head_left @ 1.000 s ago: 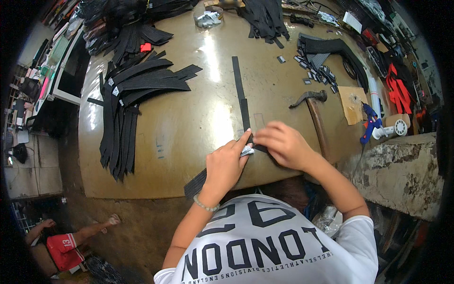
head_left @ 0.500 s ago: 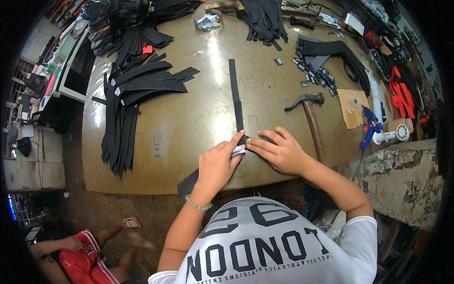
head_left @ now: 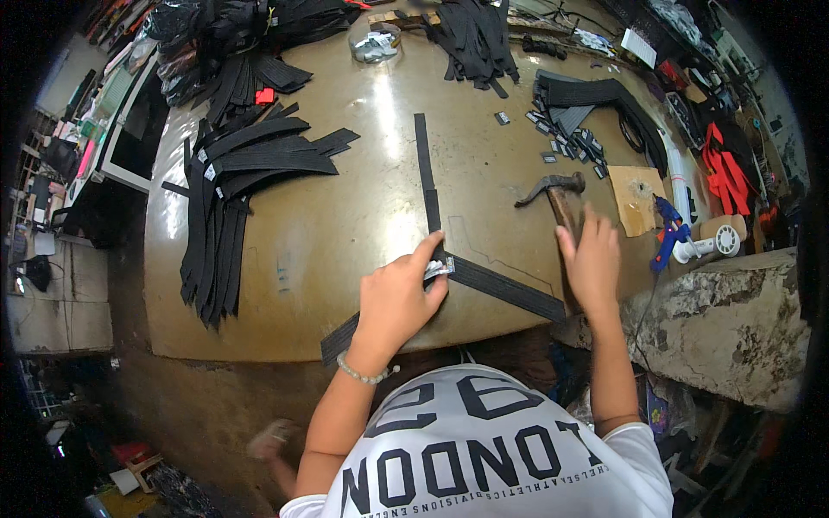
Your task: The person assembles black straps by applying hot glue to the ends and attaching small rectangular pieces. They repeatedly pick up straps, apply glue, and press the pieces onto the glued ends, then place the assembled units on the table.
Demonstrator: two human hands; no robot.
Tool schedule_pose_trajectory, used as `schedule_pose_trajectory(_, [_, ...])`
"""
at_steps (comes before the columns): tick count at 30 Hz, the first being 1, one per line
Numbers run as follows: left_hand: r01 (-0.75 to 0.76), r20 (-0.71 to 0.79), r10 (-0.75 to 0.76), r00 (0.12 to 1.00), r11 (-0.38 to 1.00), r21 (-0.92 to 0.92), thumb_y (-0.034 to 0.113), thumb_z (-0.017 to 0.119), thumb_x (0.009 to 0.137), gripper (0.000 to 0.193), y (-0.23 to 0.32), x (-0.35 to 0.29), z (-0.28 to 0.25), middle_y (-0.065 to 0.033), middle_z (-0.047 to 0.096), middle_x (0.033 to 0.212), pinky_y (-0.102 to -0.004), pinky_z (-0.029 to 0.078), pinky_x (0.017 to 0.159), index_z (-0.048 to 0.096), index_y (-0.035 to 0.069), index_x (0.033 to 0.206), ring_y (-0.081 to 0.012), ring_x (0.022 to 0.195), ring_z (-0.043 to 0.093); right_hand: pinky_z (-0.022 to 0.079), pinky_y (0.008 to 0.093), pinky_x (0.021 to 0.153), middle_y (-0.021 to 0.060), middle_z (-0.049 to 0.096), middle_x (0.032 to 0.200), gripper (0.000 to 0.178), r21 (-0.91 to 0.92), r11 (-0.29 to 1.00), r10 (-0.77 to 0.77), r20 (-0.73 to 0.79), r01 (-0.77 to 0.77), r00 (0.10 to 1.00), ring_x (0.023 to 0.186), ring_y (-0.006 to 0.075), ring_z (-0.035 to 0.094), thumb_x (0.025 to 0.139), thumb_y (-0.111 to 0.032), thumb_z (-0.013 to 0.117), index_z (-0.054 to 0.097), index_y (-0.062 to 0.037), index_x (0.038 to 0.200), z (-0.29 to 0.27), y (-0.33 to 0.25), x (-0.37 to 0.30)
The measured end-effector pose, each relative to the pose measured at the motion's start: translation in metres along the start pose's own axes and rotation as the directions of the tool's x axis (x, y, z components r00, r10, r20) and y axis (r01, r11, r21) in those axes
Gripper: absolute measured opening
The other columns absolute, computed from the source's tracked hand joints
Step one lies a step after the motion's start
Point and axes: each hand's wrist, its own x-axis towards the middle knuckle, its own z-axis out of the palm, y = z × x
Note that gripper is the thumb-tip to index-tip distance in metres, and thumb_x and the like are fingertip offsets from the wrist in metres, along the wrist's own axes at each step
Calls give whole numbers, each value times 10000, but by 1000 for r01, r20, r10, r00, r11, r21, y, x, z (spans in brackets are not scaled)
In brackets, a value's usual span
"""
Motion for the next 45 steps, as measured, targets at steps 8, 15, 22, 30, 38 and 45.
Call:
schedule_pose_trajectory(8, [33, -282, -101, 954, 971, -236, 122, 703, 852, 146, -24, -38, 12, -165, 684, 839, -368, 516, 637, 690, 75, 990, -333, 726, 666, 487, 451, 561, 208, 620, 777, 285, 747, 520, 39, 462, -413, 886, 630, 454, 579, 1006, -275, 508, 564, 4, 1026, -66, -48, -22])
schedule_pose_trajectory(15, [-14, -289, -31, 957, 988, -151, 81, 724, 773, 247, -29, -41, 16, -101, 694, 856, -383, 510, 607, 667, 97, 1013, -300, 726, 667, 443, 374, 480, 133, 562, 608, 294, 735, 637, -144, 411, -233, 900, 474, 256, 537, 1014, -269, 503, 567, 18, 1015, -50, -87, -55])
schedule_pose_trajectory(22, [-67, -235, 53, 971, 996, -53, 125, 720, 790, 352, -29, -41, 15, -92, 659, 822, -388, 512, 600, 647, 123, 1134, -289, 688, 659, 486, 543, 640, 306, 627, 791, 344, 600, 788, -266, 538, -141, 799, 789, 514, 607, 988, -327, 534, 548, 16, 1004, -51, -85, -67])
schedule_pose_trajectory(30, [-182, -136, 193, 972, 979, 94, 303, 730, 802, 352, -28, -23, 5, -104, 610, 753, -396, 506, 558, 624, 48, 1021, -287, 663, 644, 512, 444, 790, 200, 660, 1019, 385, 286, 957, 19, 101, -48, 995, 906, 394, 645, 957, -358, 577, 626, -20, 1136, -25, 1, -28])
schedule_pose_trajectory(38, [-417, 33, 416, 909, 907, 64, 235, 704, 812, 252, -32, 3, -24, -132, 659, 817, -410, 510, 627, 640, 55, 977, -302, 717, 649, 453, 401, 893, 133, 617, 1099, 238, 463, 885, 29, -164, 51, 986, 1000, 315, 560, 930, -177, 616, 652, -22, 1107, -6, 16, -8])
schedule_pose_trajectory(45, [-96, -117, -349, 930, 77, -992, 224, 553, 1005, 189, 5, -13, 8, 26, 575, 818, -250, 433, 592, 594, 41, 977, -80, 675, 512, 471, 273, 693, 33, 693, 1004, 431, 782, -206, -548, 407, -589, 731, 732, 93, 518, 1002, -409, 541, 662, -12, 1116, 8, -114, -16])
